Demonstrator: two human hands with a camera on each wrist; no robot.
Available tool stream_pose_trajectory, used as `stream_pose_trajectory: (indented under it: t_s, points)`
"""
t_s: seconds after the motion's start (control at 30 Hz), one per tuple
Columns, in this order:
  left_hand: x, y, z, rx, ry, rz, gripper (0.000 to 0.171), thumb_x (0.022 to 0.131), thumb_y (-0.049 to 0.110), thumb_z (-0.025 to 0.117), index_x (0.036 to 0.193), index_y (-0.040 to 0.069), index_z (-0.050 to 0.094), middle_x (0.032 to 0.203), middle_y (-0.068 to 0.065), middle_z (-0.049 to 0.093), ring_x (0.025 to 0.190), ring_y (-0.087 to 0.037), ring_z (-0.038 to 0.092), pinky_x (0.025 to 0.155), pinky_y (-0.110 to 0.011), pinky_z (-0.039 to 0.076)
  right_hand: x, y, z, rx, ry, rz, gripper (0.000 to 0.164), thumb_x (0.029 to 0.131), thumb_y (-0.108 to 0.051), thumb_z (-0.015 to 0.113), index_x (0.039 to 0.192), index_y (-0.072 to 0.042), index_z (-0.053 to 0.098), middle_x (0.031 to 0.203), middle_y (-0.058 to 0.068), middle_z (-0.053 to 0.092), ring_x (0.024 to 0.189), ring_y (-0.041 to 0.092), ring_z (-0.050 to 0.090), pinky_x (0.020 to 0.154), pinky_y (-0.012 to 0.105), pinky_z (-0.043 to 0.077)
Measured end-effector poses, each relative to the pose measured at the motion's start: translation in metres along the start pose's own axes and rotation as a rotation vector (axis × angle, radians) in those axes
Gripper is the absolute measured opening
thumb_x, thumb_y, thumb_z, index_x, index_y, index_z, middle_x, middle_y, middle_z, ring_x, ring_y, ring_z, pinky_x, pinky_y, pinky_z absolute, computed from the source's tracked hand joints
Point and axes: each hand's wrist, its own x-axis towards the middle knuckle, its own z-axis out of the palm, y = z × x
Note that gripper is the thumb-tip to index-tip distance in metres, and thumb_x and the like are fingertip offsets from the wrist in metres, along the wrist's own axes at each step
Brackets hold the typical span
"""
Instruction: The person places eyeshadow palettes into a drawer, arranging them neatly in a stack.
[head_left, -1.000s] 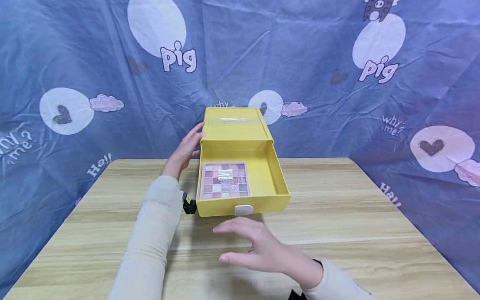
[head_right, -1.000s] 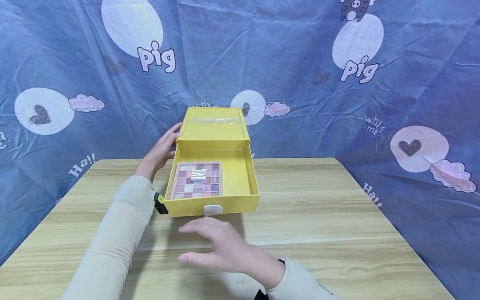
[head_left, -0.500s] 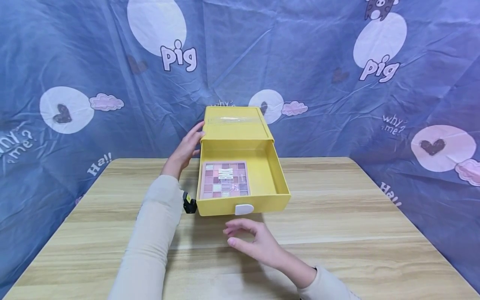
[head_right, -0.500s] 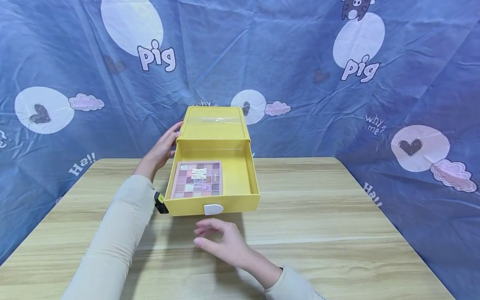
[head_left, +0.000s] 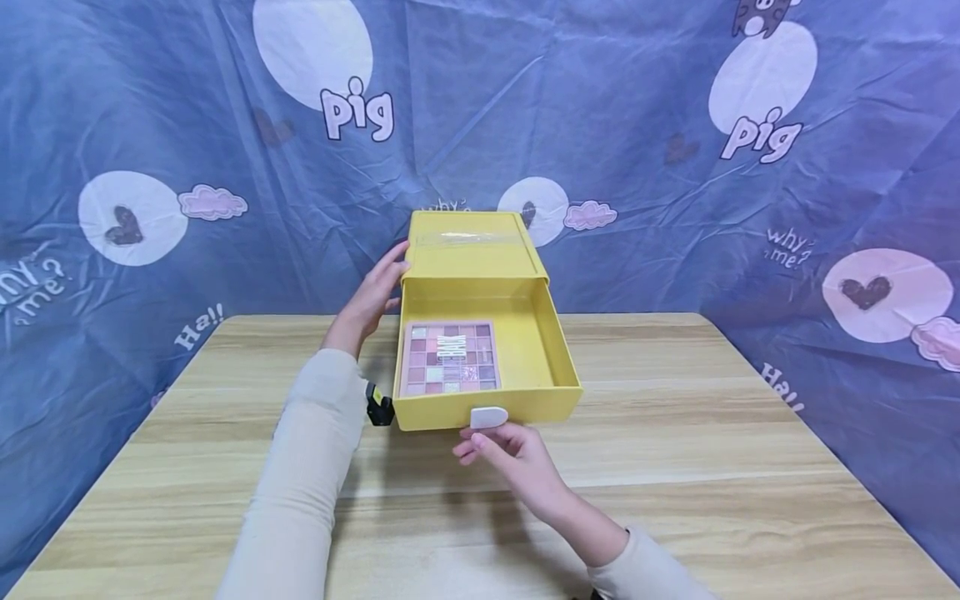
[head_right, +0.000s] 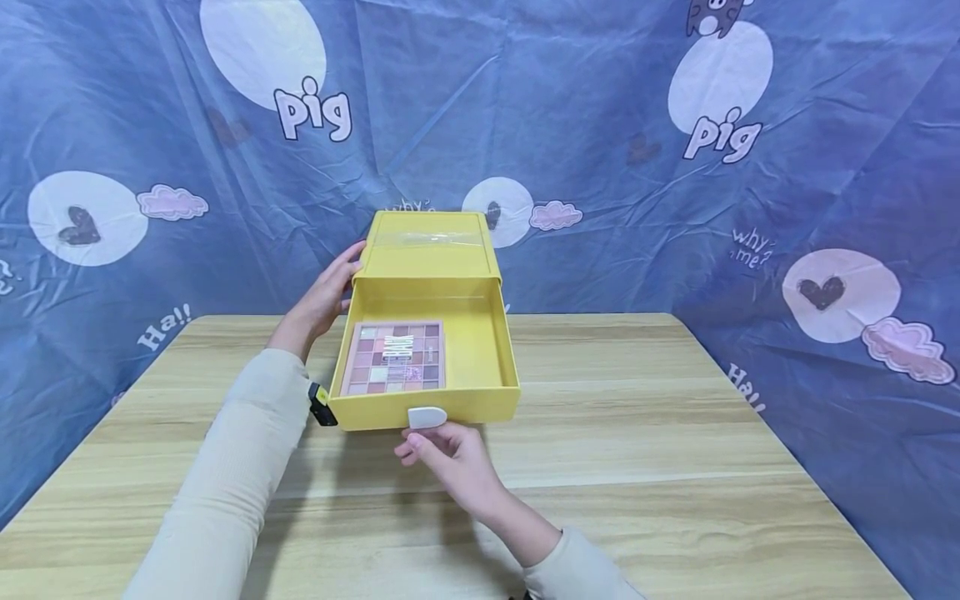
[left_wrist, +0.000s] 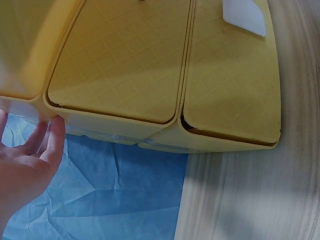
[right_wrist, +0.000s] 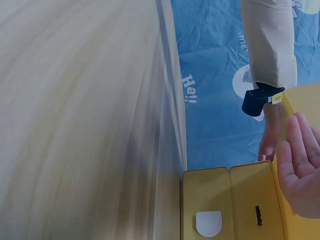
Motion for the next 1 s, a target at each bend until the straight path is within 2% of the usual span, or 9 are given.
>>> stream_pose_trajectory:
  t_s: [0.27, 0.4, 0.57, 0.6, 0.67, 0.8, 0.93, 0.97, 1.0]
  points:
    - [0.000, 0.000, 0.000, 0.011, -0.001, 0.010, 0.054, 0.088, 0.023, 0.037, 0.139, 0.018, 0.019, 0.136, -0.012, 0.025, 0.122, -0.027, 0.025, 0.093, -0.047, 0.020, 0.005, -0.003, 0.005, 0.071, 0.087, 0.063, 0.034, 0.090, -0.015, 0.045, 0.092, 0.017, 0.054, 0.078, 0.020, 0.062, 0.071, 0.025, 0.062, 0.080, 0.036, 0.041]
    - [0.000, 0.000, 0.001, 0.006, 0.002, 0.011, 0.054, 0.089, 0.022, 0.036, 0.139, 0.018, 0.018, 0.137, -0.012, 0.024, 0.122, -0.027, 0.024, 0.093, -0.048, 0.020, 0.008, -0.003, 0.006, 0.106, 0.091, 0.066, 0.033, 0.090, -0.013, 0.044, 0.092, 0.019, 0.054, 0.078, 0.019, 0.062, 0.069, 0.019, 0.062, 0.077, 0.036, 0.042]
    - [-0.001, 0.001, 0.001, -0.002, 0.011, 0.006, 0.053, 0.089, 0.022, 0.036, 0.139, 0.018, 0.018, 0.136, -0.012, 0.024, 0.122, -0.026, 0.025, 0.093, -0.046, 0.021, 0.014, 0.003, 0.007, 0.137, 0.082, 0.029, 0.039, 0.090, -0.021, 0.045, 0.094, 0.016, 0.055, 0.079, 0.017, 0.063, 0.071, 0.023, 0.062, 0.078, 0.038, 0.042]
    - [-0.001, 0.001, 0.002, 0.000, 0.012, 0.005, 0.053, 0.089, 0.022, 0.036, 0.139, 0.018, 0.018, 0.136, -0.012, 0.025, 0.122, -0.026, 0.025, 0.093, -0.046, 0.022, 0.019, 0.019, 0.004, 0.145, 0.075, -0.013, 0.039, 0.090, -0.023, 0.045, 0.094, 0.014, 0.057, 0.080, 0.016, 0.063, 0.072, 0.023, 0.062, 0.078, 0.038, 0.042]
    - [-0.001, 0.000, 0.002, 0.001, 0.013, 0.004, 0.053, 0.089, 0.022, 0.036, 0.139, 0.018, 0.018, 0.136, -0.012, 0.025, 0.122, -0.026, 0.025, 0.093, -0.046, 0.022, 0.025, 0.038, -0.001, 0.136, 0.067, -0.054, 0.037, 0.091, -0.023, 0.043, 0.095, 0.010, 0.059, 0.080, 0.015, 0.064, 0.073, 0.025, 0.062, 0.077, 0.038, 0.042]
    - [0.000, -0.001, 0.003, 0.003, 0.012, 0.009, 0.054, 0.088, 0.022, 0.036, 0.139, 0.018, 0.018, 0.136, -0.013, 0.025, 0.122, -0.027, 0.025, 0.093, -0.047, 0.021, 0.044, 0.094, -0.021, 0.163, 0.082, -0.061, 0.033, 0.092, -0.022, 0.040, 0.095, 0.000, 0.063, 0.081, 0.015, 0.064, 0.075, 0.029, 0.061, 0.075, 0.038, 0.044]
    - [0.003, -0.003, 0.002, 0.001, 0.022, 0.003, 0.053, 0.088, 0.023, 0.037, 0.139, 0.020, 0.020, 0.136, -0.011, 0.026, 0.120, -0.027, 0.027, 0.093, -0.047, 0.021, 0.059, 0.104, -0.032, 0.171, 0.107, -0.018, 0.036, 0.093, -0.022, 0.037, 0.095, 0.002, 0.063, 0.081, 0.018, 0.063, 0.075, 0.033, 0.060, 0.072, 0.040, 0.044]
    - [0.003, -0.003, 0.002, -0.006, 0.020, 0.000, 0.054, 0.088, 0.024, 0.037, 0.139, 0.020, 0.020, 0.136, -0.011, 0.026, 0.120, -0.027, 0.028, 0.093, -0.046, 0.022, 0.059, 0.087, -0.028, 0.160, 0.120, 0.001, 0.036, 0.093, -0.022, 0.037, 0.095, 0.005, 0.062, 0.081, 0.020, 0.063, 0.075, 0.033, 0.060, 0.072, 0.041, 0.044]
    - [0.005, -0.005, 0.001, -0.013, 0.022, -0.004, 0.053, 0.088, 0.024, 0.038, 0.138, 0.021, 0.020, 0.136, -0.011, 0.027, 0.119, -0.026, 0.028, 0.093, -0.046, 0.022, 0.064, 0.092, -0.032, 0.151, 0.114, -0.013, 0.037, 0.093, -0.022, 0.037, 0.095, 0.005, 0.062, 0.080, 0.019, 0.063, 0.075, 0.031, 0.061, 0.072, 0.040, 0.044]
